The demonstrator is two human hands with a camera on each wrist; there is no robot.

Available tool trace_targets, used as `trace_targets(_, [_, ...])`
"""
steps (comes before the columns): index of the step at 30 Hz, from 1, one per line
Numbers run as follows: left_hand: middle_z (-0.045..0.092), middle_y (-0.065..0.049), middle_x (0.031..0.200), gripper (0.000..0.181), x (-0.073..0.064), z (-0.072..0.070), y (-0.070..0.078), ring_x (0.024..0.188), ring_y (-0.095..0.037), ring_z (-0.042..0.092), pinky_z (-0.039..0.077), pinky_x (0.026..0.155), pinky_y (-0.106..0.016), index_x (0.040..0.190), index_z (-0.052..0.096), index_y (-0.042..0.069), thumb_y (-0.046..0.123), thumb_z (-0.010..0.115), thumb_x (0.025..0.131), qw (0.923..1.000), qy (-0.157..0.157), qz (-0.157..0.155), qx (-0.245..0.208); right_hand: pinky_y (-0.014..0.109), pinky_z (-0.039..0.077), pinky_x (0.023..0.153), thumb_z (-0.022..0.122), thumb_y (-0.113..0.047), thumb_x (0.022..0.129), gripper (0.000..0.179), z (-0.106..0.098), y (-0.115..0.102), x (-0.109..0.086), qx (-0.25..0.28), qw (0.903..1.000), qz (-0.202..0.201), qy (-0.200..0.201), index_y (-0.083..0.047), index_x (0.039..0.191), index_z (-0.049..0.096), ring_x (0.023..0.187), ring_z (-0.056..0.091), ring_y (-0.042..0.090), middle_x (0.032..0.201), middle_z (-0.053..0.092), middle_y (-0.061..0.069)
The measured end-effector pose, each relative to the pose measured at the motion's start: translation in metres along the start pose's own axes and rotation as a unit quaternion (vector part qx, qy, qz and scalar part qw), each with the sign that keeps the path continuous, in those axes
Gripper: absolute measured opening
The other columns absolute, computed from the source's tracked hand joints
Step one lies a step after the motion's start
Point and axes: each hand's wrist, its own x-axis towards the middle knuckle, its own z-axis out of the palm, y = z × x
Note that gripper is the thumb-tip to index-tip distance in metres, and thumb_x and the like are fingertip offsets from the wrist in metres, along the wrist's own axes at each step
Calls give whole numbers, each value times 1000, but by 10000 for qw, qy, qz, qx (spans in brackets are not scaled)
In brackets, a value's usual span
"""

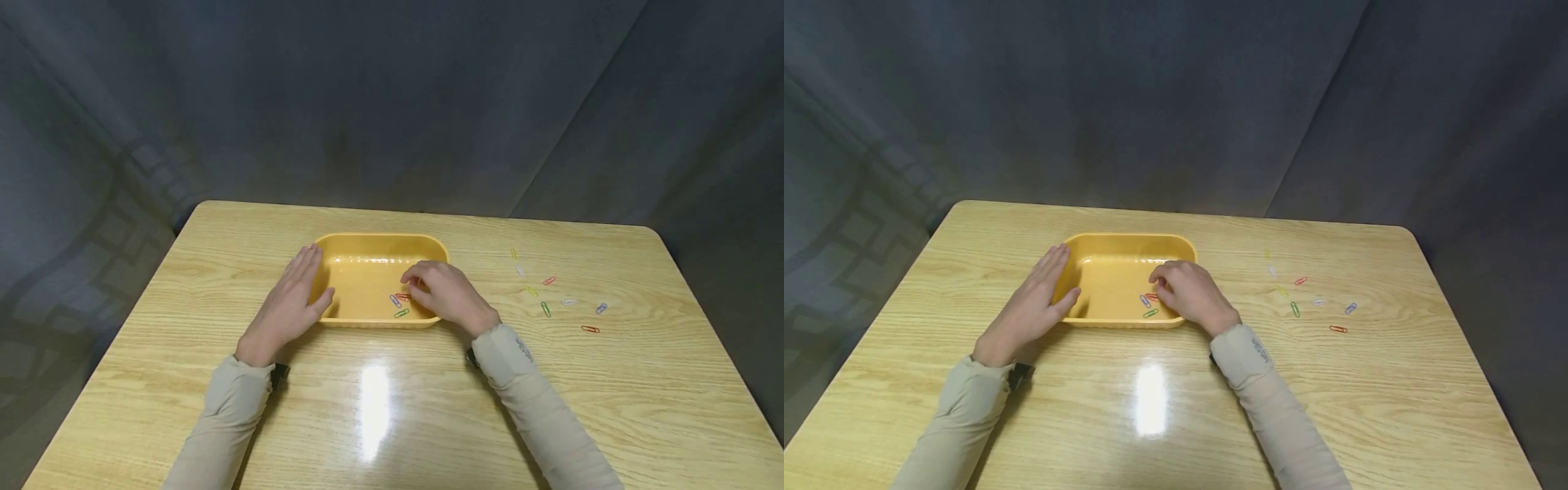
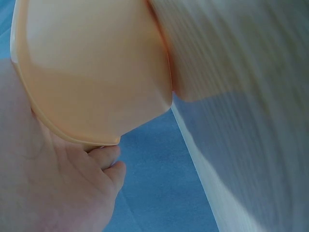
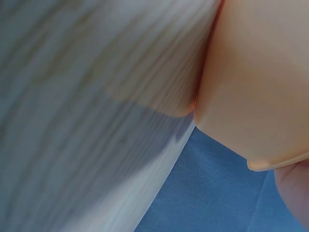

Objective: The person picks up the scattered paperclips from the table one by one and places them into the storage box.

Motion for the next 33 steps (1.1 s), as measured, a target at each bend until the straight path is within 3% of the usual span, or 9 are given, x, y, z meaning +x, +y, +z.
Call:
trace_targets(20, [9,-18,167,76,1,0,0,155,-35,6,9,128,-47,158,11,1,37,48,103,10000,-41,3,-20,34,58,82,63,-15,97,18,-17,-5,-14,275,9991,-1,309,-10,111,72,92,66,17,105,72,3])
trace_targets(33, [10,-17,167,76,-1,-1,1,155,-35,7,10,128,-47,158,12,0,39,48,103,10000,11,46,7,34,56,80,64,-15,96,20,-29,-1,-33,423,9979,34,493,-9,113,71,96,66,22,108,70,3])
